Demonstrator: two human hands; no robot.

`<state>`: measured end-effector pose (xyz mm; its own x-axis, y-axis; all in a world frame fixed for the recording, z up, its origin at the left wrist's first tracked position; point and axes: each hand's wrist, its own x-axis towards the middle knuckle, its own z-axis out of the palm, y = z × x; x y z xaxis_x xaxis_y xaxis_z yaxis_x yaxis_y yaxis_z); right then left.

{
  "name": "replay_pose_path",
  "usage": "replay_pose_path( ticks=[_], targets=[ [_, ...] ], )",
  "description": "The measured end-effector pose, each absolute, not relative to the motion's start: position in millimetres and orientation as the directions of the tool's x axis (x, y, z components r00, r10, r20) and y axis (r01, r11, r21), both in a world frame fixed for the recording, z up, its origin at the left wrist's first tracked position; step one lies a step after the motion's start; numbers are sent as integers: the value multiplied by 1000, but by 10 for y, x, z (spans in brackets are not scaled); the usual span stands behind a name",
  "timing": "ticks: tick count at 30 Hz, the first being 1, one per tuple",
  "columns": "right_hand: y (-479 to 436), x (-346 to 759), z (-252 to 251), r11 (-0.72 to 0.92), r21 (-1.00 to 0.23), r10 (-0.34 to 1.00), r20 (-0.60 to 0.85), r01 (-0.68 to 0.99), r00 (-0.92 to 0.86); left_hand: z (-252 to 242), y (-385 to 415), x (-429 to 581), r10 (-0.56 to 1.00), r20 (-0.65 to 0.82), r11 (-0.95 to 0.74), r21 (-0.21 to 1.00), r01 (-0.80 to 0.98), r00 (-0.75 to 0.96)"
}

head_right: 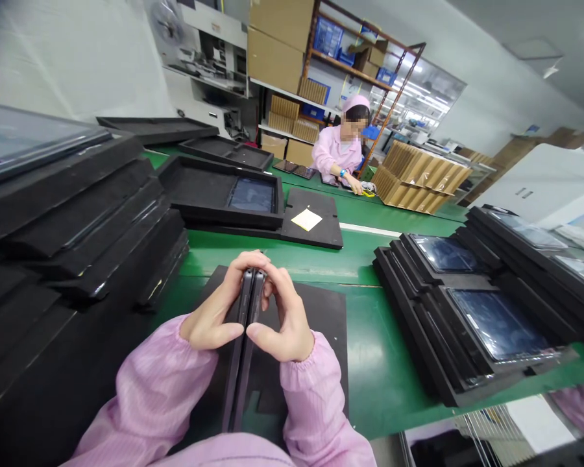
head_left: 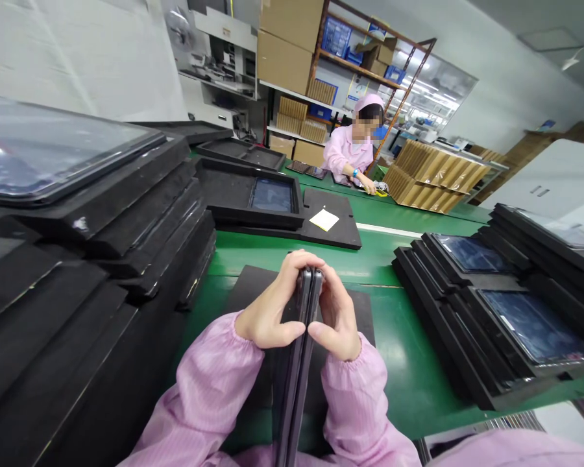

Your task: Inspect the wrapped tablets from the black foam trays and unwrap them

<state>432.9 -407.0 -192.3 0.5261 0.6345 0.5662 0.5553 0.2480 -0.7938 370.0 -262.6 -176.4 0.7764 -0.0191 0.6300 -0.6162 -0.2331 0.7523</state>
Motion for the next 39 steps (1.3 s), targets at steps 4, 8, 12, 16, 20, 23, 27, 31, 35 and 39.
replay_pose_path(
  ticks=[4,8,12,16,20,23,27,31,35,39],
  targets=[
    [-4048,4302,-1931,304,-776,620,602,553,504,-1776,-2615,3690,-38,647,-201,741,-640,761],
    [-4021,4261,-1921,317,-790,585,599,526,547,-1782,-2639,3723,-24,646,-184,747,-639,763],
    [-4019,4233,-1894,294,-819,560,565,493,606,-1786,-2674,3753,-20,659,-189,736,-650,752],
    [-4025,4199,-1892,315,-831,527,555,459,644,-1799,-2712,3767,-45,667,-141,733,-666,744],
    [-4034,4176,-1891,417,-824,494,559,383,666,-1820,-2752,3788,-30,706,-145,697,-702,707],
    [-4037,4172,-1875,450,-818,505,563,357,654,-1825,-2780,3794,-20,703,-125,704,-699,711],
    [-4044,4151,-1834,422,-820,471,562,386,680,-1830,-2824,3784,-13,712,-57,701,-711,702],
    [-4066,4112,-1816,393,-818,431,567,420,702,-1849,-2870,3780,47,729,-101,684,-723,683],
    [-4070,4091,-1835,401,-813,420,573,423,703,-1861,-2912,3793,86,737,-89,675,-732,670],
    [-4056,4064,-1866,382,-807,409,584,450,701,-1853,-2939,3788,124,735,-26,674,-738,666]
  ],
)
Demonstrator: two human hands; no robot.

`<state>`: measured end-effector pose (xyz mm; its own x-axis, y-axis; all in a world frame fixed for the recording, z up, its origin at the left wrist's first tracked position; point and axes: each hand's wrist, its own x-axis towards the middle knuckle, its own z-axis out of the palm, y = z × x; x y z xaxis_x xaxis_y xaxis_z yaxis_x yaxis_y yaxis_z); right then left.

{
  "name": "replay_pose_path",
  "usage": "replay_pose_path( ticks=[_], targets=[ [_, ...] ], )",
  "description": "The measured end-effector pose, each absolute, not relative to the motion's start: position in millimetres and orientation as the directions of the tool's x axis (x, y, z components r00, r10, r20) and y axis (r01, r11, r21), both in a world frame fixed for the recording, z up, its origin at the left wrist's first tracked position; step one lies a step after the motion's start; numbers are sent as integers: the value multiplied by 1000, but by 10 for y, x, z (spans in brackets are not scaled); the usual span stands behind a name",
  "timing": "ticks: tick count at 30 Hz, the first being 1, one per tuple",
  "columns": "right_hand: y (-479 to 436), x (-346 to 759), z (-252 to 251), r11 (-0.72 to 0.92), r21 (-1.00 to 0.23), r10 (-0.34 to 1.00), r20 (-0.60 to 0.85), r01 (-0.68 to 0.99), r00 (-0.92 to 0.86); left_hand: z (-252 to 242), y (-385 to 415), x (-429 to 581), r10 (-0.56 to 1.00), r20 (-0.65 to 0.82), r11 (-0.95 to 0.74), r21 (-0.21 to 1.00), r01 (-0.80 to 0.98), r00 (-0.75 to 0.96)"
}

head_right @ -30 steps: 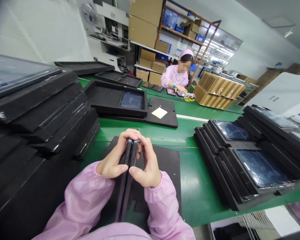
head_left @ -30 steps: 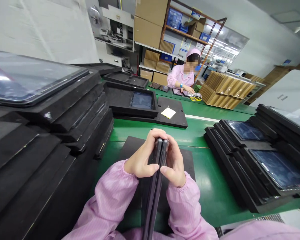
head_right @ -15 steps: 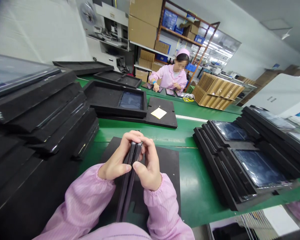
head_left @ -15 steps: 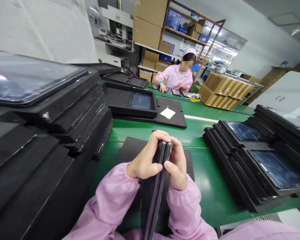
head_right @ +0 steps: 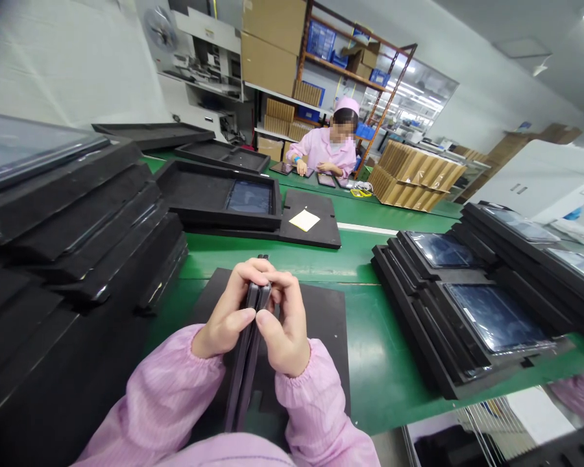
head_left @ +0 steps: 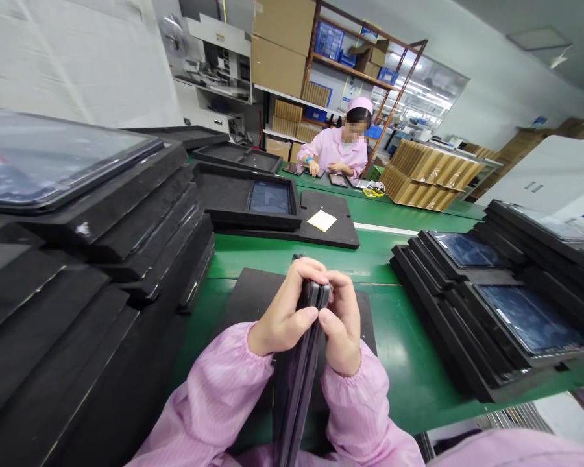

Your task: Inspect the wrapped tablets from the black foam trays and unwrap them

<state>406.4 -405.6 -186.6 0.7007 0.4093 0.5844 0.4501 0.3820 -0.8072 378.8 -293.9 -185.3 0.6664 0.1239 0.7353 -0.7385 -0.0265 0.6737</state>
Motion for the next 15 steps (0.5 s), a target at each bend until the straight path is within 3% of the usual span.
replay_pose_path(
  ticks=[4,7,10,13,15],
  targets=[
    [-4032,4044,-2094,456,-826,406,524,331,749,-1851,-2863,3732,224,733,17,656,-754,643],
    [-3953,4029,-2459,366,-929,430,226,60,874,-1858,-2738,3702,367,712,37,632,-774,599],
    [-3803,3966,-2818,205,-958,517,-68,-201,853,-1853,-2648,3713,482,658,99,616,-782,579],
    [-3677,3885,-2987,144,-960,532,-129,-240,837,-1883,-2656,3664,629,543,155,614,-774,557],
    [-3667,3876,-2974,119,-967,480,-141,-224,866,-1994,-2705,3514,701,378,247,667,-703,605]
  ],
)
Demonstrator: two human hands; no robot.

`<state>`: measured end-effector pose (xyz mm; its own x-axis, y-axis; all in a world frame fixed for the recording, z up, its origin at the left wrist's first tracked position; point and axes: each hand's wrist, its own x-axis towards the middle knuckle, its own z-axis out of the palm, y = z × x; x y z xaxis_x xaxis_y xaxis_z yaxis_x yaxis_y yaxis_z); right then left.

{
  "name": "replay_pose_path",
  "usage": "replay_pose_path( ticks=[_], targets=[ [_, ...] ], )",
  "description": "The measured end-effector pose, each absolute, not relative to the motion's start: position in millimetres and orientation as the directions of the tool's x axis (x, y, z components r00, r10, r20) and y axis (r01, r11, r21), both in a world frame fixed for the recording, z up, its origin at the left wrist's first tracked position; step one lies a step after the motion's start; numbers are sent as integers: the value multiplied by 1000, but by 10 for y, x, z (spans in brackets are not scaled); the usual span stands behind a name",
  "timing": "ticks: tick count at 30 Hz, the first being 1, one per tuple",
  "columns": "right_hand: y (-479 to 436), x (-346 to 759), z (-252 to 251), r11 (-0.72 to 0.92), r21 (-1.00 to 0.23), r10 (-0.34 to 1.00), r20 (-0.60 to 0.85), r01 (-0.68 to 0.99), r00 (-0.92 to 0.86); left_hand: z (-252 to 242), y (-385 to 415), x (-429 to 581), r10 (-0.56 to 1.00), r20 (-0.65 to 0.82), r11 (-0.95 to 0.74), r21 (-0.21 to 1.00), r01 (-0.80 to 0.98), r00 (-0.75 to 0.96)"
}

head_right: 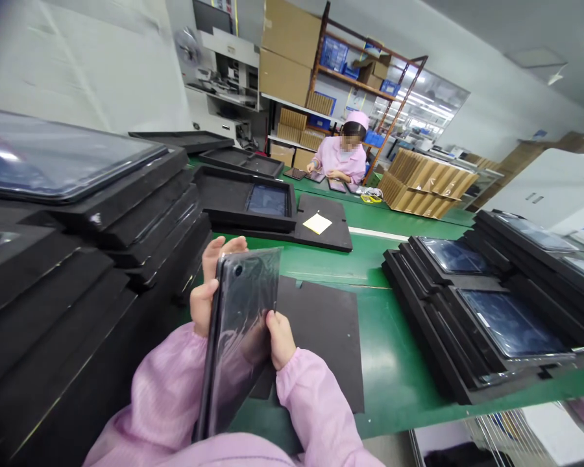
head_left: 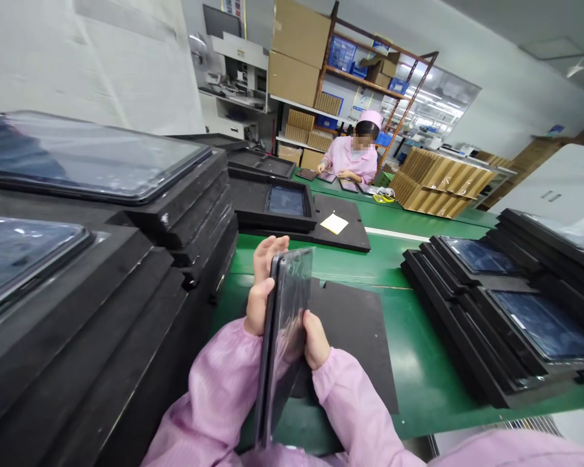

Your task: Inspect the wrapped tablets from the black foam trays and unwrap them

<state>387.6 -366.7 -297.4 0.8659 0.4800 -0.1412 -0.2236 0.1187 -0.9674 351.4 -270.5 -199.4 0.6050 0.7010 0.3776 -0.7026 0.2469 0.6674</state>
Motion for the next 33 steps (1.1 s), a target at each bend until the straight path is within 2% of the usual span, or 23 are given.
replay_pose_path(
  ticks=[3,5,7,9,12,17,20,22,25,30,33],
  targets=[
    [-3787,3970,-2827,60,-982,382,-141,-177,913,-2335,-2788,3113,618,155,418,765,-489,770],
    [-3917,4071,-2692,1,-990,332,-132,-140,934,-2591,-2827,2839,439,40,463,847,-263,898],
    [-4039,4154,-2562,-60,-994,303,-103,-89,948,-2770,-2848,2668,350,-87,479,872,-98,933],
    [-4131,4188,-2462,-109,-994,293,-58,-27,954,-2841,-2859,2623,333,-166,449,894,-1,928],
    [-4223,4159,-2398,-158,-985,277,18,64,961,-2848,-2902,2666,388,-191,455,891,-7,901],
    [-4343,4108,-2448,-266,-943,148,166,201,975,-2936,-3048,2631,366,-352,680,733,10,862],
    [-4368,4088,-2461,-347,-893,130,258,288,957,-2991,-3066,2586,441,-340,600,800,9,831],
    [-4345,4053,-2440,-418,-808,150,389,415,909,-3002,-3050,2575,495,-301,525,851,-5,815],
    [-4250,3961,-2374,-468,-674,230,532,572,815,-3012,-3025,2568,512,-329,516,856,22,793],
    [-4021,3700,-2264,-399,-642,369,542,655,755,-3057,-2999,2554,572,-319,442,896,44,756],
    [-3944,3486,-2248,-279,-642,526,520,714,673,-3086,-2955,2551,571,-282,387,921,51,771]
  ],
)
